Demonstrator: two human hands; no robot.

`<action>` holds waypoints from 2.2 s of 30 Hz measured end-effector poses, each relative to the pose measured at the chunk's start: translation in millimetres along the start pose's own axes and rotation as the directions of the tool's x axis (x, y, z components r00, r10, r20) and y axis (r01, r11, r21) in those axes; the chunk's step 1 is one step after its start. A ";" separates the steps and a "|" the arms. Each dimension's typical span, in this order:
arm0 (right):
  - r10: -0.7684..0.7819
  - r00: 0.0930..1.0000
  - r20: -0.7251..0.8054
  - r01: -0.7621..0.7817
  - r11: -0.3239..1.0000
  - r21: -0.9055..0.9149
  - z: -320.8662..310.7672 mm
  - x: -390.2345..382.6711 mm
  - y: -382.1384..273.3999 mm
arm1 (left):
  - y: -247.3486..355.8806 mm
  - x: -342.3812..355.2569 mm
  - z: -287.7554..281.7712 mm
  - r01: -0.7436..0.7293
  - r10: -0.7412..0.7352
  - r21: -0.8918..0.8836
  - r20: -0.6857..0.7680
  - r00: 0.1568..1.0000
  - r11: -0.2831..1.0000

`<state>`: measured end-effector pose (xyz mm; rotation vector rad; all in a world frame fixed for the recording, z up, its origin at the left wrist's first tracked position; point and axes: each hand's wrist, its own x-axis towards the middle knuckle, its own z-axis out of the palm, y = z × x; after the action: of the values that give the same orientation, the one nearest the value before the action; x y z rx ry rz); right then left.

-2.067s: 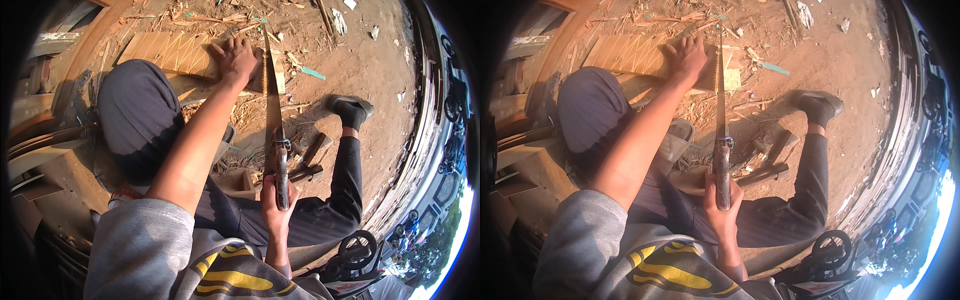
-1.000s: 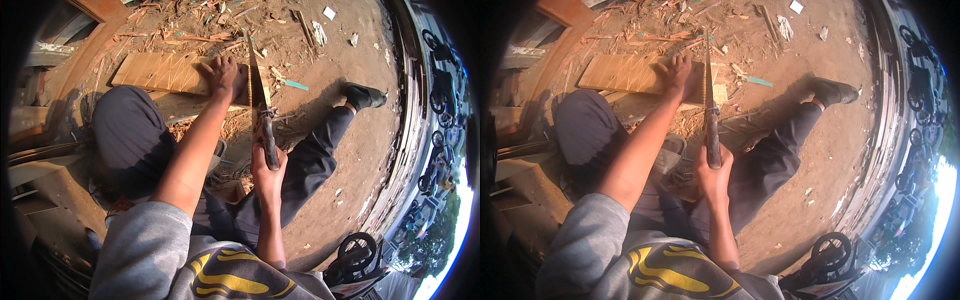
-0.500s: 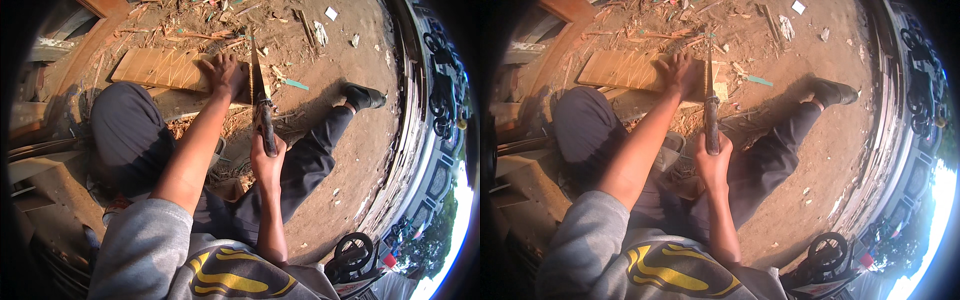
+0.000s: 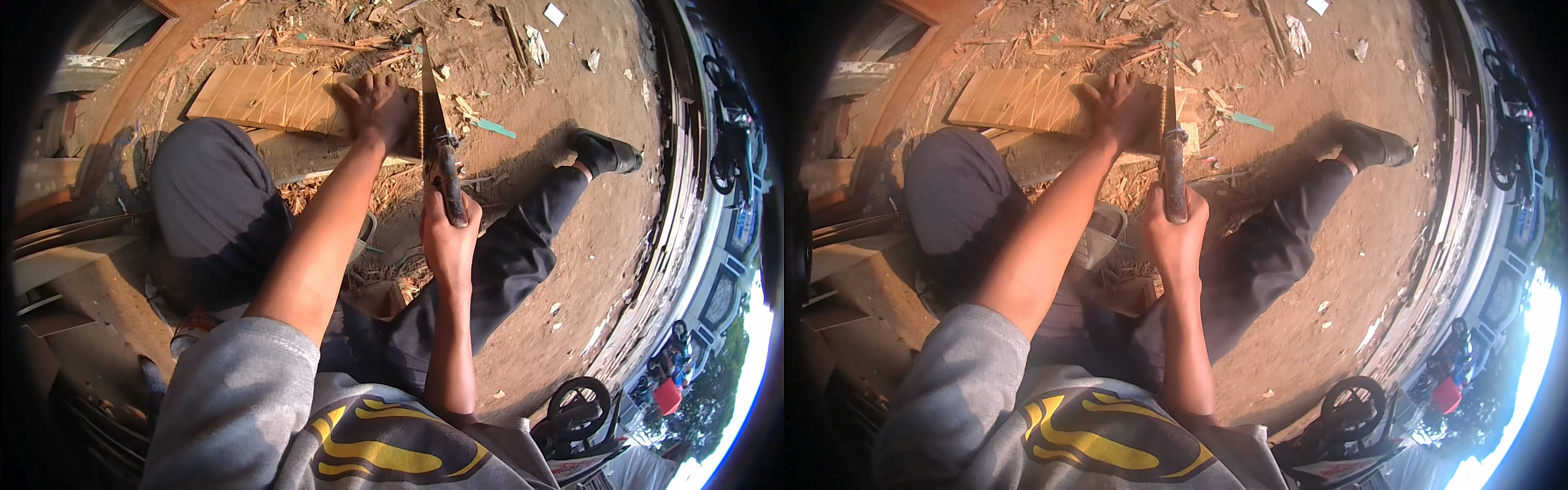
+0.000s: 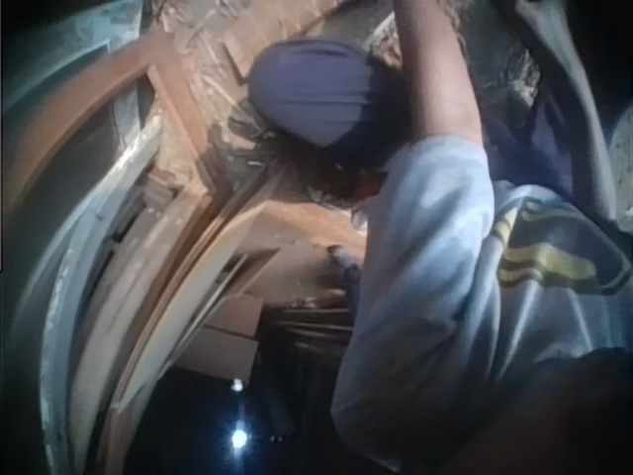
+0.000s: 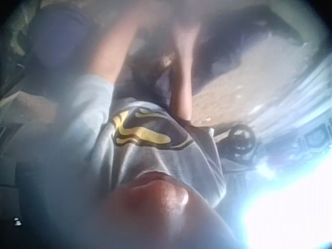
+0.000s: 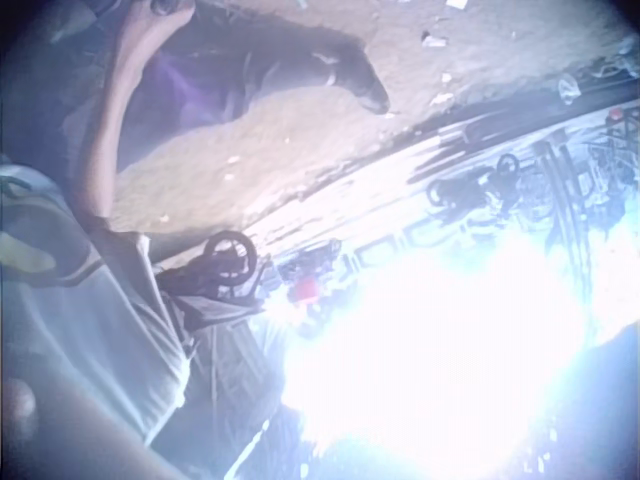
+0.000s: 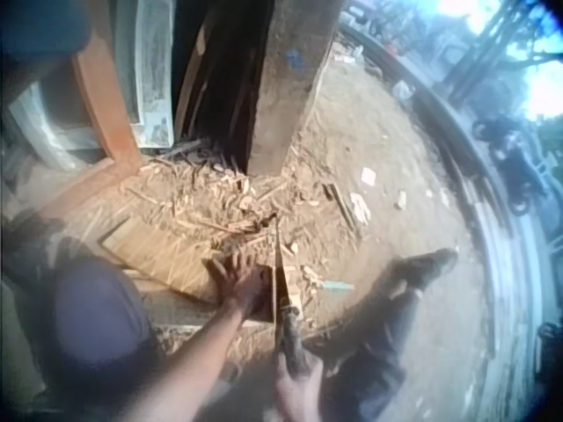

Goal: The person sits on the ground and uses a hand saw to cut a piece of wood. They hold the wood steady with their left hand and saw with their right hand, producing sawdust as they work.

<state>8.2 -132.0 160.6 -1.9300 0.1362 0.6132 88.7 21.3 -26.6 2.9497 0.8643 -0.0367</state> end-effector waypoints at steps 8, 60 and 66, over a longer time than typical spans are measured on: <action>0.059 0.998 0.014 -0.060 0.997 0.058 -24.7 -88.1 6.9 | -10.6 8.0 -7.3 0.094 -0.103 -0.162 -0.047 0.994 0.982; -0.091 0.995 0.048 0.095 0.990 -0.100 -8.3 -52.0 20.9 | -16.7 15.8 21.9 0.069 -0.101 -0.172 -0.188 0.977 0.983; 0.008 0.999 0.040 -0.008 1.000 0.004 -17.4 -56.8 25.8 | -11.0 12.6 3.5 0.053 -0.062 -0.202 -0.037 0.997 0.978</action>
<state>-44.0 -168.8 171.7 -1.9126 0.1198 0.6555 93.3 37.1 -31.3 2.7463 0.9012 0.1053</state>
